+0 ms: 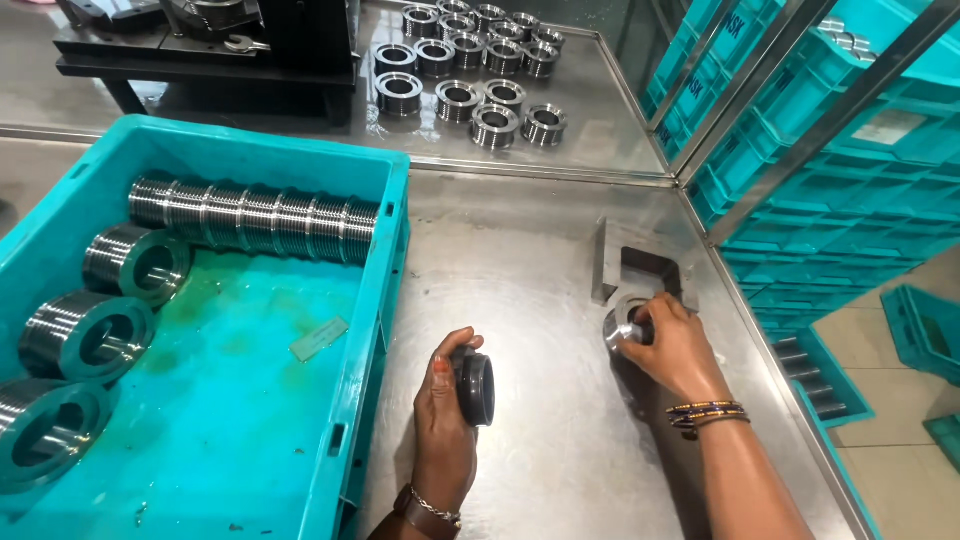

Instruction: The person picks up a metal ring and a grooved metal cylinder, fits them together, and places the assembly into a green bin, repeating this process multiple times.

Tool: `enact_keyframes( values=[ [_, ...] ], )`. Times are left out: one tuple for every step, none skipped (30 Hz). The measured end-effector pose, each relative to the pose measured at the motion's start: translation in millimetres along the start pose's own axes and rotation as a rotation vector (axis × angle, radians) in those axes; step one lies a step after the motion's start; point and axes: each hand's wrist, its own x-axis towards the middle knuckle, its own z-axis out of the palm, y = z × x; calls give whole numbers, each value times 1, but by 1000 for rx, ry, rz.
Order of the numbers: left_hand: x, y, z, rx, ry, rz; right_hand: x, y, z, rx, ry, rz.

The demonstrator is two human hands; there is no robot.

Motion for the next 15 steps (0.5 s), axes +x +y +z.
enact_keyframes(
  values=[
    [0,0,0,16,-2,0,4,17,12,-41,133,-146],
    [0,0,-1,16,-3,0,5,16,14,-41,134,-146],
    [1,-1,-1,22,-6,9,5,15,16,-45,195,-154],
    [1,-2,-1,28,-10,19,6,15,18,-49,257,-162],
    [2,-4,-2,28,-9,17,6,10,17,-50,256,-162],
    [2,-6,-3,23,-11,34,6,6,16,-90,287,-141],
    [3,-8,-3,18,-12,51,6,2,15,-131,318,-122],
    [2,-8,-3,17,-11,51,8,5,19,-132,317,-123],
    [3,-7,-3,21,-12,50,11,7,23,-122,330,-108],
    [3,-6,-3,25,-13,49,14,9,26,-111,343,-93],
    [3,-6,-3,23,-12,51,16,11,28,-112,344,-95],
    [3,-5,-2,29,0,16,19,12,29,-111,348,-84],
    [3,-4,-2,34,11,-19,22,12,30,-109,353,-74],
    [3,-3,-2,33,12,-16,22,13,30,-109,355,-76],
    [3,-3,-2,42,13,-6,24,12,30,-109,361,-69]
  ],
)
